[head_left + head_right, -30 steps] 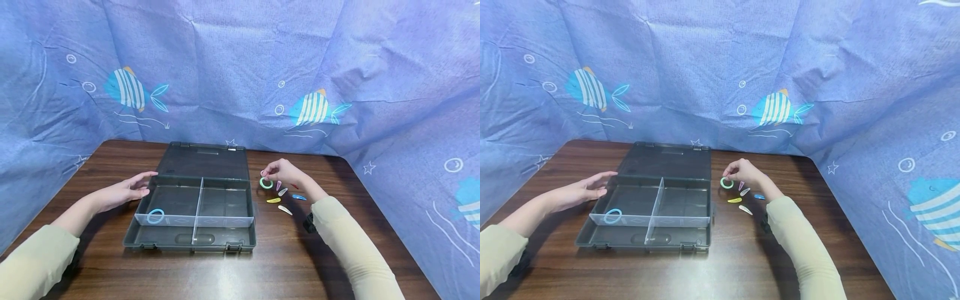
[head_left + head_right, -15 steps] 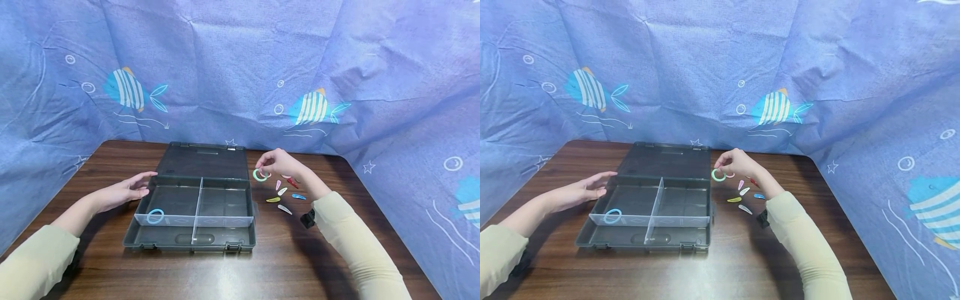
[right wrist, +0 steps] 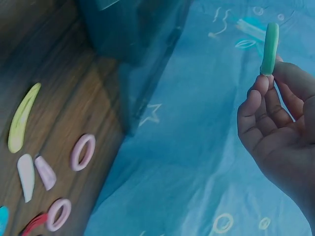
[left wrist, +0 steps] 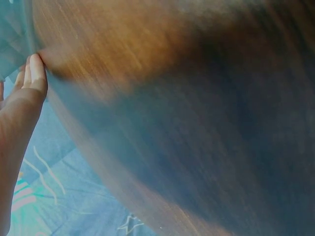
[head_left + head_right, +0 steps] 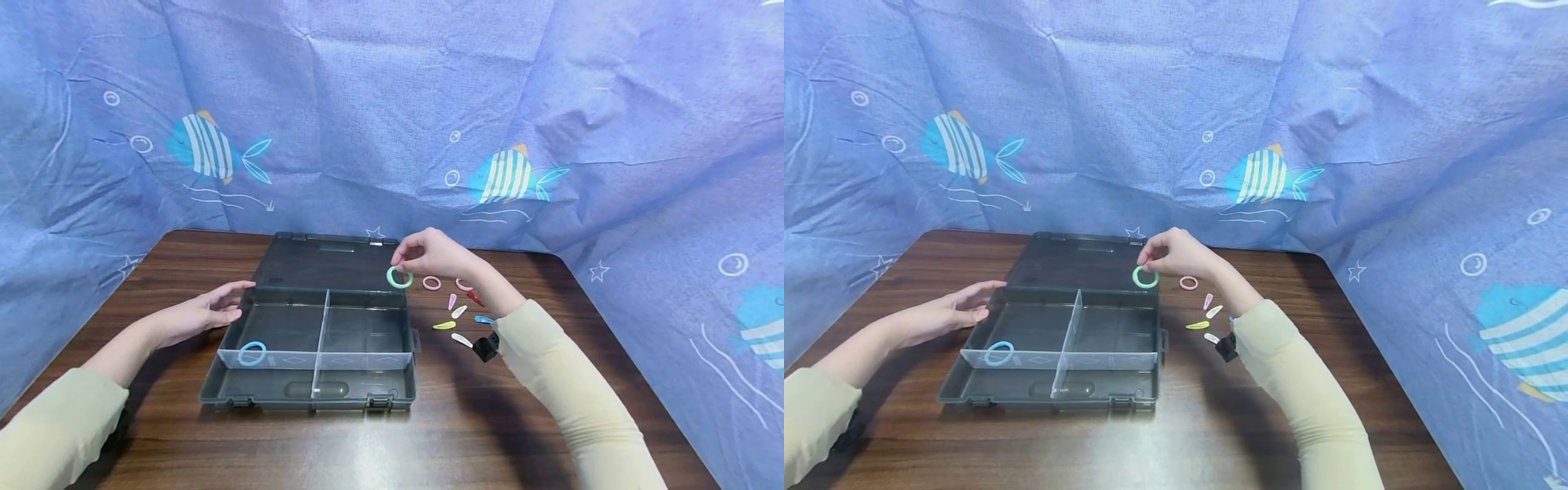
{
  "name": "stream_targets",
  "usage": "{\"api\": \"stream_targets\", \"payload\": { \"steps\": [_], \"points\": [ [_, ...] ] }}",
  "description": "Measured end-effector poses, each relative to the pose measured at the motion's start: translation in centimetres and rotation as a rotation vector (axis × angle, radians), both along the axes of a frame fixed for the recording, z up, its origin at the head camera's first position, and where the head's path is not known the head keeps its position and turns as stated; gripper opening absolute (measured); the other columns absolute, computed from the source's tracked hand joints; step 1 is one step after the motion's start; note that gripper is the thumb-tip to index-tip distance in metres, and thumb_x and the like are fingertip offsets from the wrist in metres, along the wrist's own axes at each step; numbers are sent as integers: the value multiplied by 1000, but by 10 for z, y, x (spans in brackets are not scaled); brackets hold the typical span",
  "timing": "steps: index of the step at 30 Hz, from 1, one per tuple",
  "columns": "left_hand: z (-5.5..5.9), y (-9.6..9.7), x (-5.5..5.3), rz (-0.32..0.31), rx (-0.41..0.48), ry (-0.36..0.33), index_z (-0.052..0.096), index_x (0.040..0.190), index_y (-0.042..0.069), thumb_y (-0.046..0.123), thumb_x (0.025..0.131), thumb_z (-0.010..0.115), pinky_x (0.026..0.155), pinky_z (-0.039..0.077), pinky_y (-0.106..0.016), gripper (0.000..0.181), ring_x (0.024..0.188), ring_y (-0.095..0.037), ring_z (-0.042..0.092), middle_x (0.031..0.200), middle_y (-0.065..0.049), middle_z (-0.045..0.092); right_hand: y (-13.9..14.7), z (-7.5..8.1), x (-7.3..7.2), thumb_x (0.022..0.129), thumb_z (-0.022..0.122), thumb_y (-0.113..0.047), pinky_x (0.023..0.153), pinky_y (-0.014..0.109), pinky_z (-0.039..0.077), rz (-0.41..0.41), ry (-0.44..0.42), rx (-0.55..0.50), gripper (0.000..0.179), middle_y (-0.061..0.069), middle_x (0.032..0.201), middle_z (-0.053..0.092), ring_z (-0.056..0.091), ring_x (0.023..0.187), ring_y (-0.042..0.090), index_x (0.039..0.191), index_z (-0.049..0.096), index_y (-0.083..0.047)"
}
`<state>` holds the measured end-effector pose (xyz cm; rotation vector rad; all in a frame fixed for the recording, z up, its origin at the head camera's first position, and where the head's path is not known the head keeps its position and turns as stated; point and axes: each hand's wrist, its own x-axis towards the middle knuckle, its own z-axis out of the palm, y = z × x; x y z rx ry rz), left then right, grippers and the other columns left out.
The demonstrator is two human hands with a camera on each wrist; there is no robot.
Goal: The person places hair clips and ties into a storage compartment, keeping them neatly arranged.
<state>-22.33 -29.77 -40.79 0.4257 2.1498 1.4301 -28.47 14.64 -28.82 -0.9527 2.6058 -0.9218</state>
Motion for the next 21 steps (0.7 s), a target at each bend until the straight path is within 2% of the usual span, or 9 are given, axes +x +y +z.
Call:
{"api": "stream_targets", "payload": {
  "steps": [3, 8, 16, 21],
  "points": [
    [0, 0, 0, 0, 1, 0, 10, 151, 17, 24, 101, 45, 105, 14, -67, 62, 139, -48, -3, 154, -23, -5, -11, 6, 2, 86, 69, -14, 69, 28, 49, 32, 15, -17, 5, 0, 85, 71, 60, 73, 11, 90, 71, -14],
    [0, -1, -1, -4, 0, -5, 9, 151, 18, 24, 101, 44, 106, 15, -66, 62, 140, -47, -3, 155, -22, -5, -31, 12, 5, 85, 70, -13, 69, 26, 48, 64, -11, -63, 6, 0, 84, 71, 60, 73, 9, 91, 71, -12],
    [-1, -3, -2, -11, -14, -1, 10, 151, 20, 24, 101, 44, 106, 14, -66, 61, 140, -47, -3, 155, -21, -6, -60, 18, 6, 84, 71, -11, 74, 26, 49, 174, 51, -97, 6, -2, 81, 70, 63, 75, 9, 90, 71, -10],
    [-3, -2, -4, -4, -29, 5, 11, 151, 20, 26, 100, 46, 106, 19, -64, 62, 140, -46, 0, 155, -20, -3, -79, 16, 7, 85, 70, -12, 75, 24, 50, 205, 9, -134, 7, -2, 84, 70, 64, 79, 10, 91, 71, -9]
  ]
}}
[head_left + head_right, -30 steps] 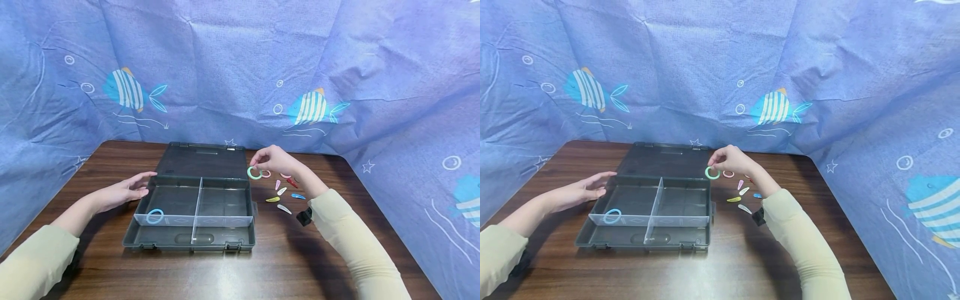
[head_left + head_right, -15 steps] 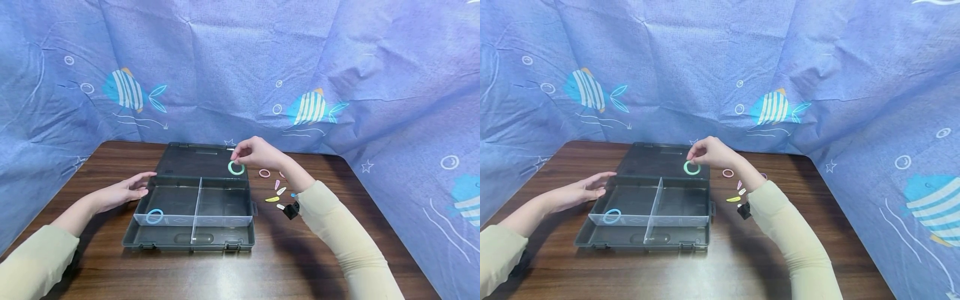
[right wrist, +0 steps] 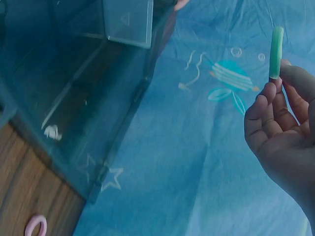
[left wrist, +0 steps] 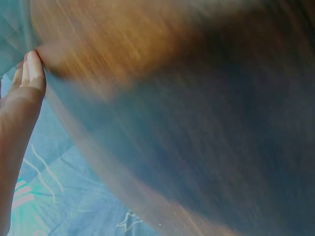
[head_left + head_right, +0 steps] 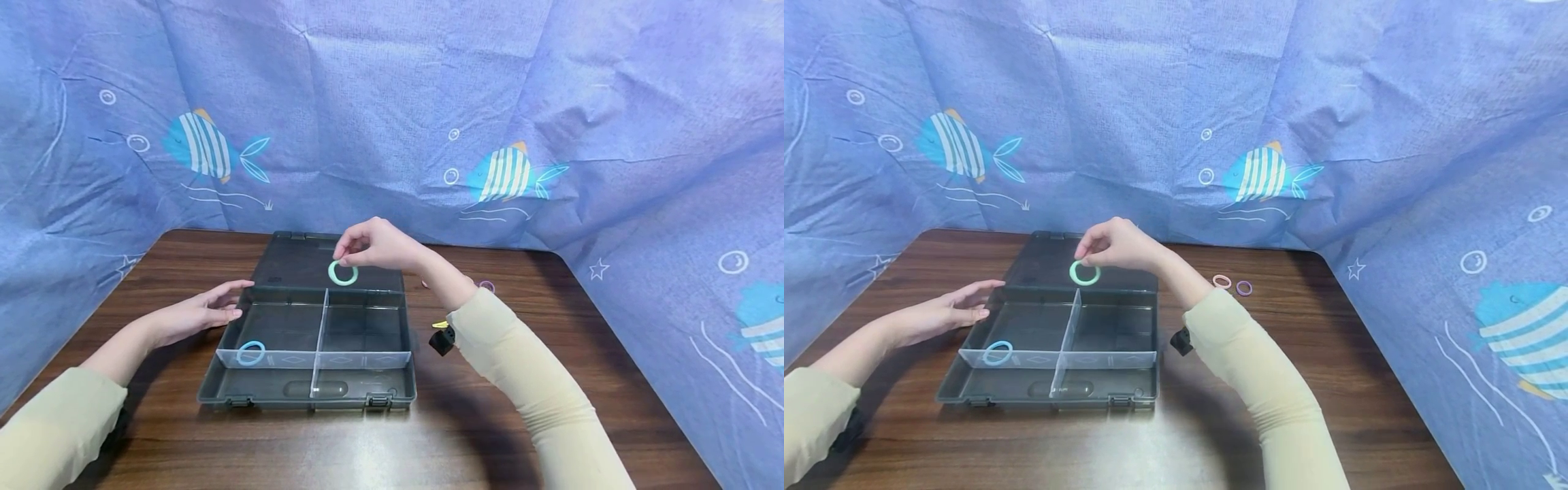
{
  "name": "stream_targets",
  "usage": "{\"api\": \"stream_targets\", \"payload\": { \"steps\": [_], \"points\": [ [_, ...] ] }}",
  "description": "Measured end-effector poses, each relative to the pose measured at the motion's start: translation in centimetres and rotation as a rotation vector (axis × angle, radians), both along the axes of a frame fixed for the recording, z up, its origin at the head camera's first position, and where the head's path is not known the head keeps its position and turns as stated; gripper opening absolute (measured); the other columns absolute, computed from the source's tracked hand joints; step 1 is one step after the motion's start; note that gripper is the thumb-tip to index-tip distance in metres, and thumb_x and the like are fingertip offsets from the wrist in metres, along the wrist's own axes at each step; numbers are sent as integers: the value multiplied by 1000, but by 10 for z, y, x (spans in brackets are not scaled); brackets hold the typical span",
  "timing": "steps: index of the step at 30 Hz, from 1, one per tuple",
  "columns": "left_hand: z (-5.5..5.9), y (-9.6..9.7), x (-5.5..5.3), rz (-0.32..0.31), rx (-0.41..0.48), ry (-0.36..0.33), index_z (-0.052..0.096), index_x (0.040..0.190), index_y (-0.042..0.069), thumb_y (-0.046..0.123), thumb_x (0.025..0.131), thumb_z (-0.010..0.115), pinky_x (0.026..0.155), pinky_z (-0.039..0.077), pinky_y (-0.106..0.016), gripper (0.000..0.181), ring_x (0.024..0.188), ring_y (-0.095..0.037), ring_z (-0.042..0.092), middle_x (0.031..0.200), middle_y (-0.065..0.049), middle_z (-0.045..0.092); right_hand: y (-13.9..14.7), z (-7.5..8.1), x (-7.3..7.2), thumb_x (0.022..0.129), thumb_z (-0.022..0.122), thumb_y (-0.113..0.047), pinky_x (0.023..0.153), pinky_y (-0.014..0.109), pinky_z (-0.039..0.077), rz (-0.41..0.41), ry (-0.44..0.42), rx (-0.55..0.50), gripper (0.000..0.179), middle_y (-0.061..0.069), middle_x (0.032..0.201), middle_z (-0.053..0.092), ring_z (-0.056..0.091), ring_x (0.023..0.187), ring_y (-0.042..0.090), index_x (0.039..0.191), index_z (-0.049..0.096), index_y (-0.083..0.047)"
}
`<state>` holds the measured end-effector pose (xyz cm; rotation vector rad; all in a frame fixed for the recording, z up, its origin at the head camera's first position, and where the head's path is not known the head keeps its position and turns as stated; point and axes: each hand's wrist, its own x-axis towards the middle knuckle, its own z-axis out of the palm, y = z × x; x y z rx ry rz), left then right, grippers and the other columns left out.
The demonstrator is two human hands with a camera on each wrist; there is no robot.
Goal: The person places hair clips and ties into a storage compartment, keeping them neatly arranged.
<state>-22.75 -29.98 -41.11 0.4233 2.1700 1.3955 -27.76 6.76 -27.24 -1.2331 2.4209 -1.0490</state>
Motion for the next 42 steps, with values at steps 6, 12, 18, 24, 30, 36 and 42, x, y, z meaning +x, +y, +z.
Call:
{"api": "stream_targets", "payload": {
  "steps": [6, 12, 18, 24, 30, 36, 42],
  "points": [
    [-3, -1, -2, 3, -27, 43, 15, 150, 20, 26, 100, 47, 104, 28, -61, 60, 139, -47, 6, 155, -22, 2, -22, -12, 4, 86, 69, -11, 75, 22, 50, 8, -25, -24, 8, 1, 88, 71, 65, 81, 7, 93, 71, -7],
    [-5, -3, -4, 9, -38, 54, 17, 150, 23, 25, 100, 47, 103, 34, -53, 59, 139, -46, 10, 154, -21, 7, -45, -26, 11, 86, 68, -11, 73, 19, 49, 64, 41, -13, 7, -1, 86, 70, 63, 77, 4, 92, 71, -10],
    [-4, -4, -3, 7, -3, 18, 16, 150, 22, 22, 99, 48, 94, 42, -26, 60, 139, -42, 18, 152, -20, 15, -67, -40, 12, 86, 69, -10, 74, 17, 49, 102, 53, 3, 6, -2, 86, 70, 61, 77, 3, 91, 71, -10],
    [-1, -1, -2, -5, 18, 8, 13, 151, 16, 21, 100, 47, 96, 42, -30, 62, 138, -44, 14, 153, -23, 9, -85, -57, 10, 86, 69, -10, 74, 15, 48, 111, 30, 25, 6, -3, 86, 70, 62, 78, 1, 92, 71, -10],
    [1, 0, -1, -1, 2, -8, 11, 151, 18, 23, 100, 46, 104, 33, -53, 62, 140, -44, 8, 154, -21, 4, -100, -74, 6, 85, 71, -13, 70, 12, 47, 112, 42, 83, 7, -7, 83, 70, 61, 75, -2, 91, 72, -13],
    [-1, 0, 1, 1, 12, -7, 11, 151, 18, 22, 100, 45, 105, 29, -58, 62, 139, -46, 7, 154, -22, 2, -111, -95, 6, 85, 71, -16, 68, 10, 46, 168, 42, 173, 5, -10, 81, 69, 60, 72, -4, 90, 72, -15],
    [-1, 0, 2, -1, 10, 4, 11, 151, 19, 22, 100, 45, 104, 27, -60, 61, 139, -47, 8, 155, -22, -2, -115, -111, 10, 85, 71, -14, 68, 10, 46, 211, 1, 239, 5, -7, 82, 70, 60, 72, -3, 89, 72, -14]
  ]
}}
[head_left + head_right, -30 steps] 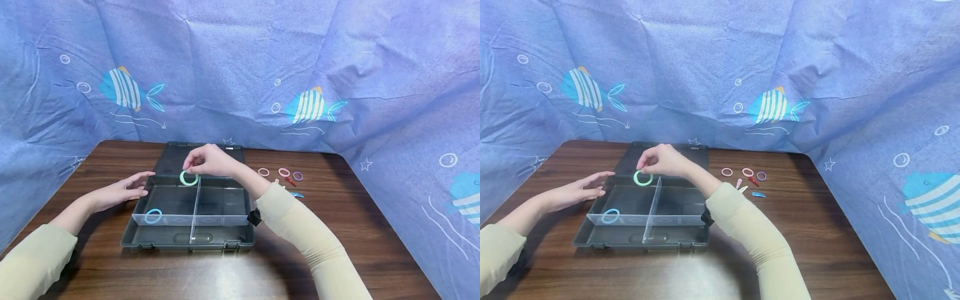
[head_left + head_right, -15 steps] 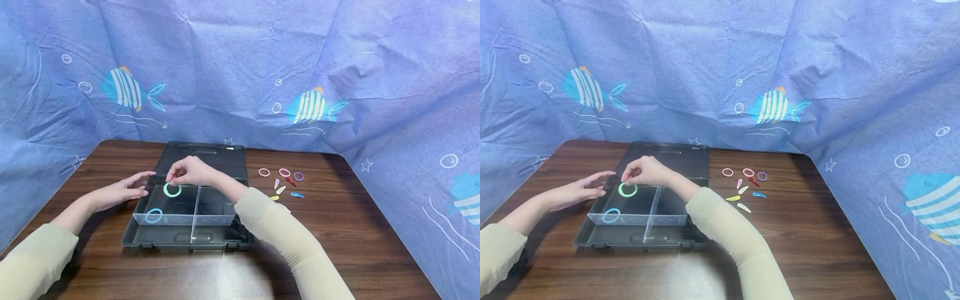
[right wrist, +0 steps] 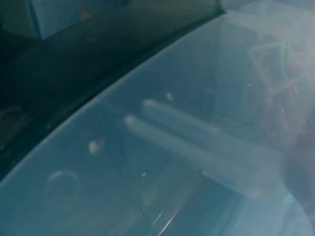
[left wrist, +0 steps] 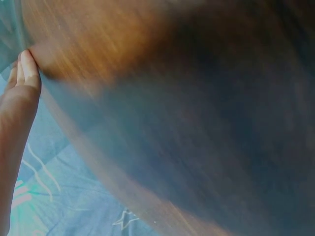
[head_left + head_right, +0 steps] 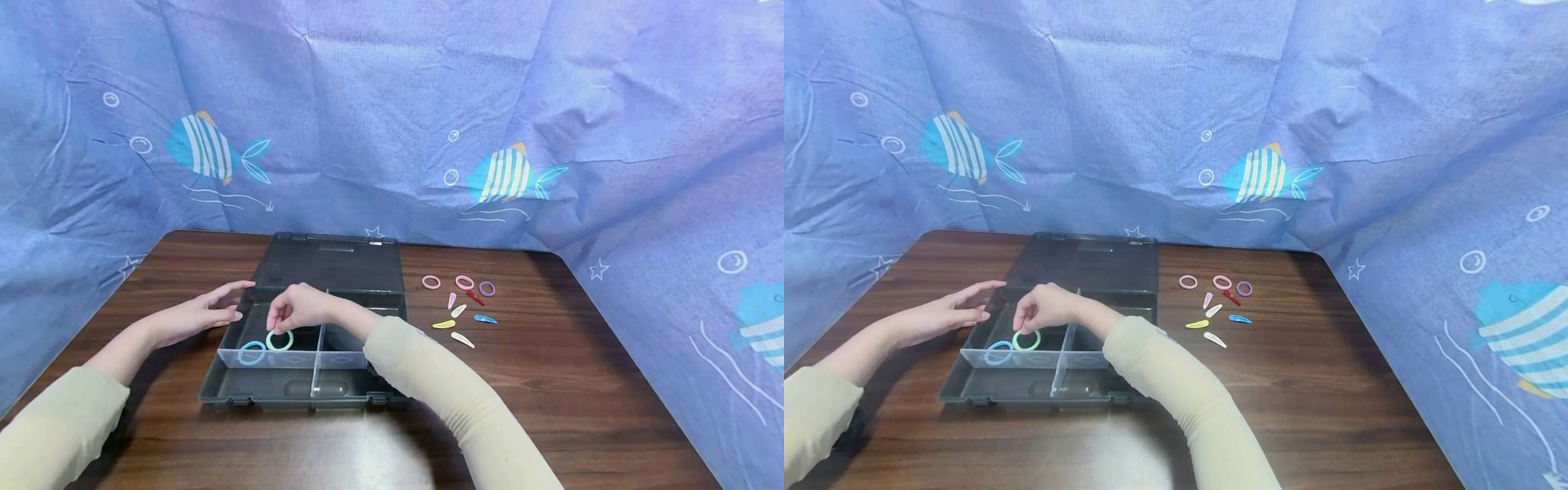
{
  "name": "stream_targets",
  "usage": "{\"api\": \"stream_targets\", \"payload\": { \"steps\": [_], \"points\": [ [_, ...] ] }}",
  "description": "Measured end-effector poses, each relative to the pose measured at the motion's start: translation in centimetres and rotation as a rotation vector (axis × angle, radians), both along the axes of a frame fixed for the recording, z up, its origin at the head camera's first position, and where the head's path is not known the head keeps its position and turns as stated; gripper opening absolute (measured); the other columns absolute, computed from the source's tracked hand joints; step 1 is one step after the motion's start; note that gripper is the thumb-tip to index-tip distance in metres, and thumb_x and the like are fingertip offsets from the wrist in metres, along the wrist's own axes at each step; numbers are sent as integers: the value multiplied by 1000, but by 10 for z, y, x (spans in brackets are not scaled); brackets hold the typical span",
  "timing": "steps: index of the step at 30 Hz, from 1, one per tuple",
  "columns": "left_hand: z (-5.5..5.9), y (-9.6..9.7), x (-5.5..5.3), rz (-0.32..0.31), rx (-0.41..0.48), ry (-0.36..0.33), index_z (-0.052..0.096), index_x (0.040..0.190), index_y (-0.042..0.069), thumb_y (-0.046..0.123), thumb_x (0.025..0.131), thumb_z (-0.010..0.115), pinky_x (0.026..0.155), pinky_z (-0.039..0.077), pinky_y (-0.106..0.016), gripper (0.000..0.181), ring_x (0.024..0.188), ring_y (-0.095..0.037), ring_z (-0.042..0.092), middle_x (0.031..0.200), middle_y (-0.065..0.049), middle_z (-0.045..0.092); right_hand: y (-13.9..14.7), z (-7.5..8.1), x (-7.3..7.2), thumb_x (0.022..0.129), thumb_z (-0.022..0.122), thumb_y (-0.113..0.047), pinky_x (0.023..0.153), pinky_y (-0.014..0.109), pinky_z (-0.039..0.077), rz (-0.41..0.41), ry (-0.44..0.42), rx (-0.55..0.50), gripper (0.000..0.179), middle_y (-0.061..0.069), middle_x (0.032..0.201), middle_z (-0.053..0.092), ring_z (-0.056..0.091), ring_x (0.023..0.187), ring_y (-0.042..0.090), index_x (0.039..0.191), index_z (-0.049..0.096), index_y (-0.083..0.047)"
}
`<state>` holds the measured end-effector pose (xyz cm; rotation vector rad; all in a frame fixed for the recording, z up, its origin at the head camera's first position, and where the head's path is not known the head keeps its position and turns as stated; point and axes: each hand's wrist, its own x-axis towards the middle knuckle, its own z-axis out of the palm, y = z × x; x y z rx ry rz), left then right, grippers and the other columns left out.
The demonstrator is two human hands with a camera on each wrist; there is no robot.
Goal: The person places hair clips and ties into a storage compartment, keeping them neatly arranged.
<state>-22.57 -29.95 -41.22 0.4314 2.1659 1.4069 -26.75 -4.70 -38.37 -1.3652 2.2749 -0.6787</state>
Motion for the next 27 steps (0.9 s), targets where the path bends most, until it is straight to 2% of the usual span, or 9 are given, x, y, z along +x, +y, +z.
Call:
{"api": "stream_targets", "payload": {
  "steps": [7, 14, 21, 27],
  "points": [
    [-2, -1, -1, 1, -3, 13, 12, 151, 19, 22, 100, 47, 104, 30, -57, 62, 139, -46, 10, 155, -21, 0, -4, -7, 8, 85, 69, -14, 66, 11, 45, 6, 41, 92, 5, -10, 79, 69, 59, 69, -4, 87, 71, -18],
    [-1, 0, 1, 1, -12, 20, 12, 151, 19, 22, 100, 46, 104, 26, -62, 62, 138, -48, 8, 155, -22, -1, -11, -10, 16, 84, 71, -24, 62, 18, 42, -75, 161, 245, 5, -23, 74, 64, 56, 69, -8, 84, 70, -29],
    [-2, 0, 0, 2, -15, 26, 12, 151, 19, 22, 100, 46, 104, 28, -60, 61, 139, -47, 8, 155, -22, -1, -13, -12, 17, 85, 70, -27, 60, 18, 43, -102, 158, 243, 5, -25, 72, 62, 56, 64, -7, 84, 67, -31],
    [0, 0, 1, -1, -15, 24, 11, 151, 18, 22, 100, 46, 104, 30, -58, 62, 138, -47, 9, 155, -23, 0, -13, -12, 16, 85, 71, -29, 62, 18, 42, -98, 145, 228, 6, -28, 77, 61, 55, 69, -9, 87, 67, -33]
  ]
}}
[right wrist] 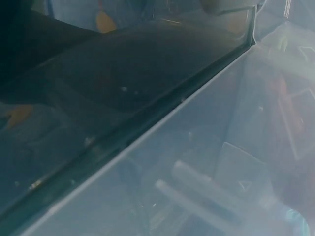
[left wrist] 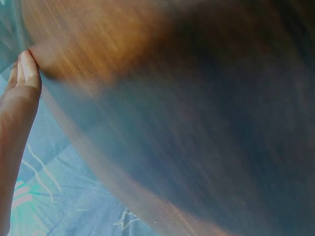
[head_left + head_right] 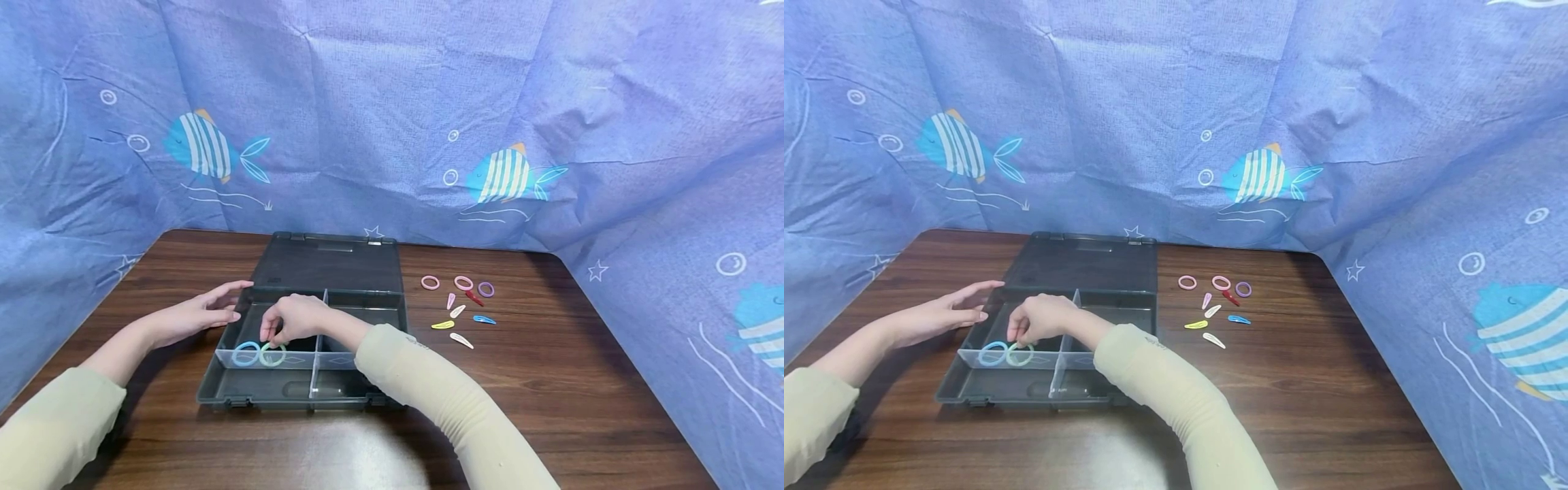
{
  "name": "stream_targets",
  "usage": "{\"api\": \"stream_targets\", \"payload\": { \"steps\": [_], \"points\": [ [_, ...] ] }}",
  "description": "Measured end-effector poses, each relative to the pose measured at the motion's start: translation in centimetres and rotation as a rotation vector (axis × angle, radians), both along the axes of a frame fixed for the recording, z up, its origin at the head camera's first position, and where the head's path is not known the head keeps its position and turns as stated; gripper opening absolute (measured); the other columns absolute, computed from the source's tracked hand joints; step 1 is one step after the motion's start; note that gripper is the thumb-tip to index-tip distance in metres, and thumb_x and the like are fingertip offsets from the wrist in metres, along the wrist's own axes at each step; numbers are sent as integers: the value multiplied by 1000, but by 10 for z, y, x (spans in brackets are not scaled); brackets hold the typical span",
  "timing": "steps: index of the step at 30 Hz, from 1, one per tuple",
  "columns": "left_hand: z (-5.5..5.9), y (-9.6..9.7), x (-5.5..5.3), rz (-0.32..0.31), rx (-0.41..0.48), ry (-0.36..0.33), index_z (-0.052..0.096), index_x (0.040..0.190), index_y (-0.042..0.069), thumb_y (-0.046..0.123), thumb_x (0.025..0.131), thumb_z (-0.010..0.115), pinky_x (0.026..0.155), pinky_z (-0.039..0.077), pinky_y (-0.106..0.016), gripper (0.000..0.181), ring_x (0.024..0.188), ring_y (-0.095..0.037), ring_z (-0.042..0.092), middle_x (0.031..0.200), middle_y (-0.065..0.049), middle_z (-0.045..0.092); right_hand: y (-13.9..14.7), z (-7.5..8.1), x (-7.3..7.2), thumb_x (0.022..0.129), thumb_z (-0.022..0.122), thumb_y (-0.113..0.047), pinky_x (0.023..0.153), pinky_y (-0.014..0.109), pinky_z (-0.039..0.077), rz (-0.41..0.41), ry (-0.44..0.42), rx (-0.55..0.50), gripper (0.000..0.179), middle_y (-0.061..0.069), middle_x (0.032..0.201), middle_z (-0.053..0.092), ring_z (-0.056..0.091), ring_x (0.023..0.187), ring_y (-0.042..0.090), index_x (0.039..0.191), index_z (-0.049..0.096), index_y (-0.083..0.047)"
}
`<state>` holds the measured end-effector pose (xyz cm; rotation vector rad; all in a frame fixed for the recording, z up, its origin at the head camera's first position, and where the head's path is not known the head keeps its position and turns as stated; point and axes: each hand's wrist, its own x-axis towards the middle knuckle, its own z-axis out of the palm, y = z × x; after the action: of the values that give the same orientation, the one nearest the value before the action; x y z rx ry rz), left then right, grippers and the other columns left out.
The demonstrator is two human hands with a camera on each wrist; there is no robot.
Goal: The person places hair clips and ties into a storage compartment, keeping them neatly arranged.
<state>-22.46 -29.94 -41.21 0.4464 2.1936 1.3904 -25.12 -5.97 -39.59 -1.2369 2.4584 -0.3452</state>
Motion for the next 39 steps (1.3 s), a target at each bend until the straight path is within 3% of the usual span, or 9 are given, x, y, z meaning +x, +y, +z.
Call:
{"api": "stream_targets", "payload": {
  "steps": [6, 14, 18, 25, 28, 34, 39],
  "points": [
    [1, -1, 1, -1, 2, -1, 11, 151, 18, 22, 100, 46, 103, 30, -58, 62, 137, -47, 13, 154, -23, 1, 4, 1, -1, 84, 71, -30, 63, 18, 42, 27, -10, -21, 6, -29, 80, 61, 56, 70, -12, 89, 68, -33],
    [-3, -3, -3, 3, -7, -21, 10, 151, 19, 22, 100, 46, 103, 33, -53, 62, 137, -46, 16, 155, -21, 0, 16, 8, -2, 87, 69, -18, 67, 12, 46, 146, -165, -169, 11, -14, 86, 68, 59, 73, -4, 97, 71, -17],
    [-4, -4, -2, 1, -2, -19, 10, 151, 19, 21, 100, 45, 103, 34, -53, 62, 138, -47, 14, 155, -21, -2, 20, 11, 1, 87, 68, -14, 72, 10, 46, 205, -222, -189, 12, -10, 89, 69, 61, 75, -2, 99, 70, -13],
    [-5, -3, -3, 5, -3, -15, 11, 151, 19, 22, 100, 46, 101, 37, -46, 62, 138, -47, 14, 155, -21, -2, 30, 23, 7, 88, 66, -12, 72, 10, 45, 250, -208, -154, 11, -9, 89, 68, 61, 76, -3, 99, 70, -12],
    [-3, -2, -2, 1, -5, -12, 10, 151, 18, 21, 100, 45, 102, 35, -50, 62, 137, -48, 17, 155, -21, -1, 40, 32, 8, 88, 67, -13, 73, 11, 45, 251, -202, -158, 12, -7, 91, 69, 61, 78, -3, 99, 69, -10],
    [0, -1, -2, 1, -18, -11, 10, 151, 17, 23, 100, 46, 103, 30, -56, 62, 138, -48, 11, 154, -22, 0, 59, 46, 6, 87, 69, -12, 76, 13, 47, 289, -180, -213, 13, 3, 97, 70, 60, 81, -1, 100, 69, -9],
    [-1, 0, -3, 4, -24, -8, 11, 151, 18, 23, 100, 45, 100, 37, -41, 62, 139, -46, 12, 154, -21, 3, 72, 60, 5, 85, 69, -9, 77, 19, 49, 306, -197, -273, 14, 6, 96, 70, 60, 80, 2, 99, 69, -6]
  ]
}}
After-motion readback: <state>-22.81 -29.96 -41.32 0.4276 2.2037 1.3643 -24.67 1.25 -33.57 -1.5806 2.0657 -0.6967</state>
